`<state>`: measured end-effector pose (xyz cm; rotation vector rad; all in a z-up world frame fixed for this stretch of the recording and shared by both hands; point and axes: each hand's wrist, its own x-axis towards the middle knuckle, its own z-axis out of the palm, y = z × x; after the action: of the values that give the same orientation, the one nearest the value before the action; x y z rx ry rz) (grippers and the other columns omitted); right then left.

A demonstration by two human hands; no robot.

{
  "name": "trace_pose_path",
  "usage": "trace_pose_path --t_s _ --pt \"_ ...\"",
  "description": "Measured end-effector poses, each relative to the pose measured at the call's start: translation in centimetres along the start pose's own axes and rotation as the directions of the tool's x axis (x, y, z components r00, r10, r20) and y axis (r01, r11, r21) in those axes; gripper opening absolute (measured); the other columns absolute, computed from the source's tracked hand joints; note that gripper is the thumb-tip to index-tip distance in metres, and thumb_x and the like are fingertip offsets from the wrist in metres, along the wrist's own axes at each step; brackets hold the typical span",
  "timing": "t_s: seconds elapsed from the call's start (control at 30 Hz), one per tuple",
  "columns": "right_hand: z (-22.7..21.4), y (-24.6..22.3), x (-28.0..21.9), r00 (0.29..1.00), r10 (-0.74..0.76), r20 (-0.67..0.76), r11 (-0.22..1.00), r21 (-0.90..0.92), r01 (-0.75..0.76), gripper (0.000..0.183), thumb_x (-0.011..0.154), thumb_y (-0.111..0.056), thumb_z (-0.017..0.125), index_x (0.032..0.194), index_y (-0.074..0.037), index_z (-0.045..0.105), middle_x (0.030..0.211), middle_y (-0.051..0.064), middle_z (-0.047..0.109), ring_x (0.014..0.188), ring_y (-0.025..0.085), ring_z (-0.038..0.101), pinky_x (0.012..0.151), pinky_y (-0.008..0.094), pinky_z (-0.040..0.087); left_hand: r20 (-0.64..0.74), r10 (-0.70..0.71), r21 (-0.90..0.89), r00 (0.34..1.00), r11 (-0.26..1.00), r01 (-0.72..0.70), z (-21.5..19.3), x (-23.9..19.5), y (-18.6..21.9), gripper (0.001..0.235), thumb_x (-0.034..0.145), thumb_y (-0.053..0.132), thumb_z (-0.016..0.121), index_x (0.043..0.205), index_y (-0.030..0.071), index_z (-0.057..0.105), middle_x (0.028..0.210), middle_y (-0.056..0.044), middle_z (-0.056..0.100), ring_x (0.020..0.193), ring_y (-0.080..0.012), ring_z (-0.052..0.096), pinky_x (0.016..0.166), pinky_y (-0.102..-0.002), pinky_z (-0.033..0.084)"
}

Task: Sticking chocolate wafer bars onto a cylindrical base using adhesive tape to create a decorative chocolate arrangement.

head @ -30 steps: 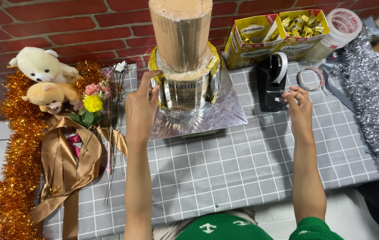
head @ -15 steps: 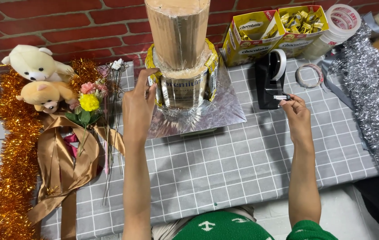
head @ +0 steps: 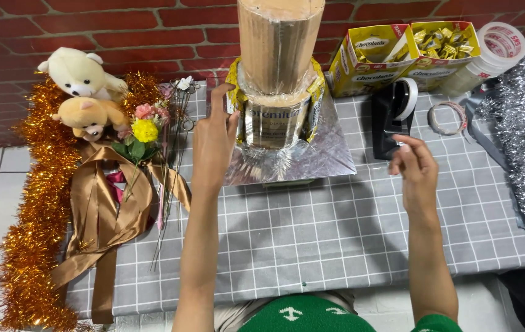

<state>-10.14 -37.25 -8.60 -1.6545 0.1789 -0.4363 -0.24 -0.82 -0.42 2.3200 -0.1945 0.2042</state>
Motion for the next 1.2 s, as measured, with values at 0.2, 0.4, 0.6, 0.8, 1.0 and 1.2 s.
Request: trace_pose_path --t_s 0.2,0.4,0.6,0.8,1.0,1.2 --pt "10.3 -7.6 -0.2 0.807 0.028 0.590 0.975 0.161 -0.152 0.054 0.097 -0.012 0.053 0.149 0.001 0.045 0.060 0.007 0.048 0.047 0.010 0.041 0.040 0.020 0.040 0.019 -0.073 -0.038 0.997 0.997 0.074 0.0 0.0 -0.2 0.046 0.102 0.008 0.060 0.142 0.015 0.041 0.078 -0.017 0.071 0.054 -0.0207 0.060 0.064 -0.034 0.053" --pt "19.0 -10.3 2.1 0.677 -0.009 0.736 0.979 0.144 -0.144 0.061 0.102 -0.013 0.053 0.159 -0.004 0.033 0.064 0.003 0.054 0.046 0.005 0.043 0.040 0.017 0.038 0.060 -0.105 -0.074 0.993 0.991 0.110 -0.5 0.2 0.2 0.050 0.100 0.005 0.060 0.144 0.014 0.037 0.082 -0.020 0.071 0.055 -0.0234 0.060 0.061 -0.036 0.053" --pt "21.6 -9.8 2.7 0.700 0.013 0.714 0.975 0.145 -0.166 0.060 0.103 -0.009 0.051 0.160 -0.008 0.032 0.069 0.003 0.056 0.051 0.004 0.043 0.041 0.016 0.038 0.081 -0.131 -0.076 0.988 0.988 0.137 -0.6 0.4 0.0 0.050 0.100 0.003 0.058 0.144 0.013 0.037 0.074 -0.015 0.067 0.055 -0.0211 0.059 0.057 -0.032 0.052" --pt "21.9 -10.3 2.8 0.685 0.030 0.728 0.976 0.127 -0.178 0.060 0.104 -0.011 0.051 0.160 -0.009 0.032 0.067 0.001 0.053 0.051 0.004 0.041 0.041 0.016 0.036 0.091 -0.104 -0.107 0.990 0.988 0.114 -0.6 0.4 -0.2 0.048 0.099 -0.002 0.056 0.141 0.010 0.039 0.071 -0.014 0.064 0.053 -0.0205 0.058 0.048 -0.029 0.050" --pt "22.0 -9.8 2.5 0.709 0.044 0.704 0.984 0.092 -0.153 0.058 0.104 -0.009 0.051 0.160 -0.010 0.035 0.068 0.002 0.056 0.050 0.004 0.044 0.040 0.015 0.037 0.095 -0.104 -0.139 0.990 0.983 0.116 -0.5 0.4 -0.5 0.045 0.100 -0.002 0.054 0.140 0.010 0.040 0.070 -0.013 0.062 0.052 -0.0192 0.059 0.043 -0.026 0.053" --pt "21.9 -9.4 2.4 0.726 0.029 0.687 0.990 0.082 -0.116 0.057 0.104 -0.009 0.051 0.159 -0.010 0.035 0.066 0.001 0.054 0.052 0.004 0.043 0.042 0.016 0.037 0.051 -0.045 -0.099 0.998 0.994 0.050 -0.9 0.1 0.0 0.042 0.099 -0.002 0.055 0.138 0.012 0.046 0.065 -0.009 0.061 0.051 -0.0191 0.057 0.049 -0.029 0.050"
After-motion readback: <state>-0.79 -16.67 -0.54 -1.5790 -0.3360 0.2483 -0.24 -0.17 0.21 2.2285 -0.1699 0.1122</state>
